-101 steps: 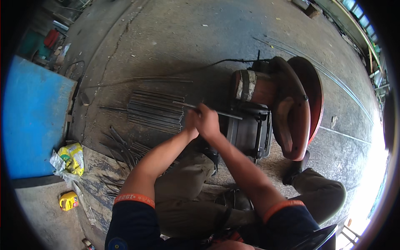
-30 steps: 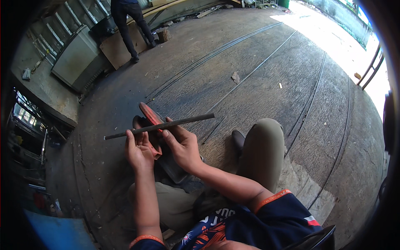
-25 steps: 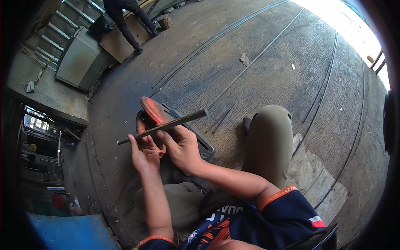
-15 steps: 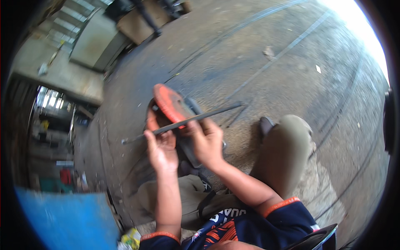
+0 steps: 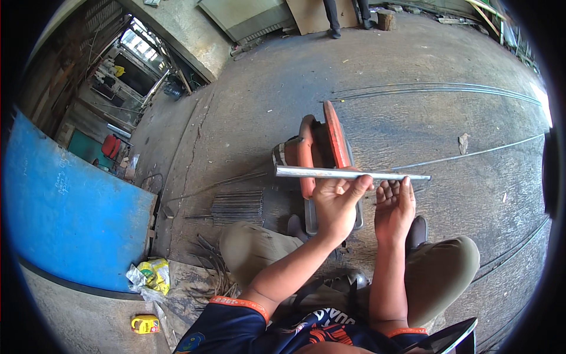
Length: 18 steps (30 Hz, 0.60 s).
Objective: Cutting several thin metal rods using a chop saw.
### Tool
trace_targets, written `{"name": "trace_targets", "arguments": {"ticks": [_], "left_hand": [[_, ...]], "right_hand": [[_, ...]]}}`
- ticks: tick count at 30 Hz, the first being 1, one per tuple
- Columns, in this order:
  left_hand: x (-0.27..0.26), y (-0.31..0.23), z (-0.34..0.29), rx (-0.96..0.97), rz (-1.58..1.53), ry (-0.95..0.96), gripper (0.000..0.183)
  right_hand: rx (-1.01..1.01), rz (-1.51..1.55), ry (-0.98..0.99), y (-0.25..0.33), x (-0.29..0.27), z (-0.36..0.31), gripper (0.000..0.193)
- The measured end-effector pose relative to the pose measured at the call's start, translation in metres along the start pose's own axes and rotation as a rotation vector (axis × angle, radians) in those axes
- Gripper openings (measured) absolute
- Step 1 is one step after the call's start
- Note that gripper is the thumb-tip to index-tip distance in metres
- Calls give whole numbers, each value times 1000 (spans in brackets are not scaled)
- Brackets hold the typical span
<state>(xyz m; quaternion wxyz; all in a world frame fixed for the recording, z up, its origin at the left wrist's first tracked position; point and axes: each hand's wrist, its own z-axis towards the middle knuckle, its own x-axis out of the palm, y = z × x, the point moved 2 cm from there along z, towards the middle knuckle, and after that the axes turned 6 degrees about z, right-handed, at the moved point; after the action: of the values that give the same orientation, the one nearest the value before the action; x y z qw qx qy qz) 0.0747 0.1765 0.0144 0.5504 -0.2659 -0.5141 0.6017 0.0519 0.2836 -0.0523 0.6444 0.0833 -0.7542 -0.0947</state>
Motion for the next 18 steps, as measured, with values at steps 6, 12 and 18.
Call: {"name": "trace_targets", "arguments": {"ticks": [6,12,18], "left_hand": [[-9,6,0,80,-21,-38,9],[-24,20,0,44,67,-50,10],[-48,24,8,68,18,-115,13]], "right_hand": [[106,80,-41,-15,-1,4,19],[144,65,-36,-23,-8,7,19],[170,-142,8,-26,5,6,23]]}}
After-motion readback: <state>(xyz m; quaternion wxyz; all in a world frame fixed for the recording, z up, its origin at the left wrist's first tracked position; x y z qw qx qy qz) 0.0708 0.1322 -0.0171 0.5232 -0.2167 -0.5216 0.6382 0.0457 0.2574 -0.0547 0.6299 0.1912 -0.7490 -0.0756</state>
